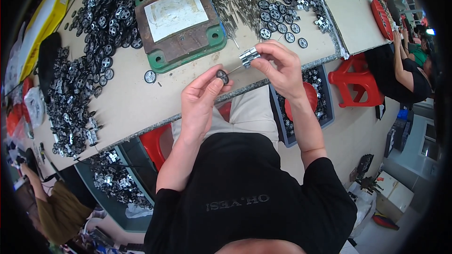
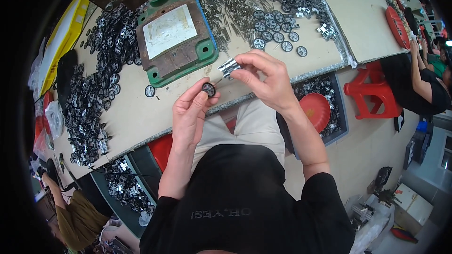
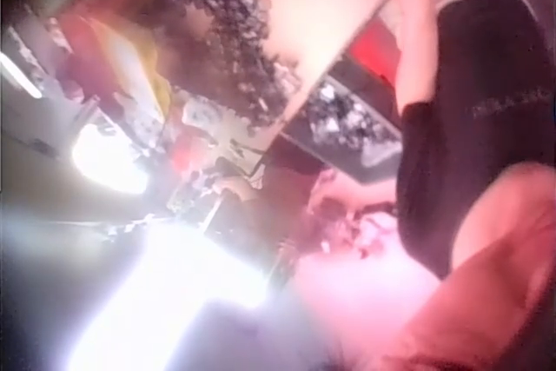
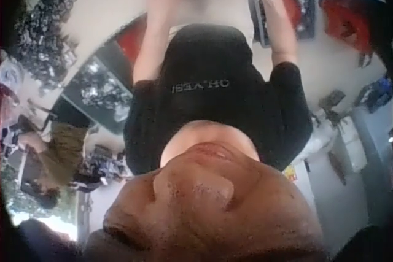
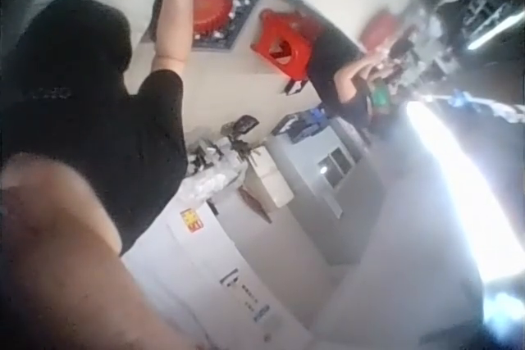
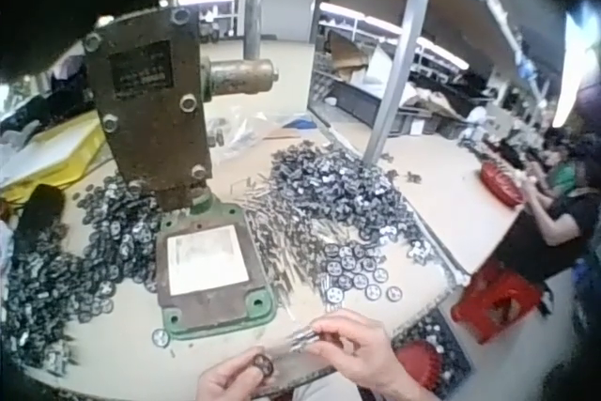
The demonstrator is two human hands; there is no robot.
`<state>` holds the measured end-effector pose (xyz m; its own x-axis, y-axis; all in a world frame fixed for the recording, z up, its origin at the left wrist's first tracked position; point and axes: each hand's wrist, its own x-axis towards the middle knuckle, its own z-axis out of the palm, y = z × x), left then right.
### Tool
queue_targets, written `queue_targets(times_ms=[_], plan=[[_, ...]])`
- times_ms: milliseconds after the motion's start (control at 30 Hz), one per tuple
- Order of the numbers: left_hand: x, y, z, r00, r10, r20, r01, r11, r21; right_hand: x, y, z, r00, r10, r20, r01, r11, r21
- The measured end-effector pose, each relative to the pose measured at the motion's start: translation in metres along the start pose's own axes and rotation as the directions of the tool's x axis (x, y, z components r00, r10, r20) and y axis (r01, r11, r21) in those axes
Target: The person assembles small plastic and metal components using a manual press.
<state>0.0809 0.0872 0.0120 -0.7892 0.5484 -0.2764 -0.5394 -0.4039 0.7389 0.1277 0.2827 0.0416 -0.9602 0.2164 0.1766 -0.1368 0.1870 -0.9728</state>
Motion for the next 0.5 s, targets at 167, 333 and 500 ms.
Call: queue_targets(times_ms=[167,333,500], plan=[[-0.002,-0.002,0.001,0.986,0.165,-0.025,-0.159,0.973,0.165,-0.001,0.0,0.002,0.993,-0.122,0.01,0.121,0.965,-0.235],[-0.003,-0.003,0.0,0.907,0.419,0.052,-0.398,0.809,0.433,-0.002,0.004,0.002,0.998,-0.063,-0.031,0.056,0.982,-0.181],[-0.002,-0.001,-0.004,0.999,0.03,-0.026,-0.027,0.996,0.085,-0.003,0.007,0.001,0.998,-0.055,-0.026,0.054,0.998,-0.038]])
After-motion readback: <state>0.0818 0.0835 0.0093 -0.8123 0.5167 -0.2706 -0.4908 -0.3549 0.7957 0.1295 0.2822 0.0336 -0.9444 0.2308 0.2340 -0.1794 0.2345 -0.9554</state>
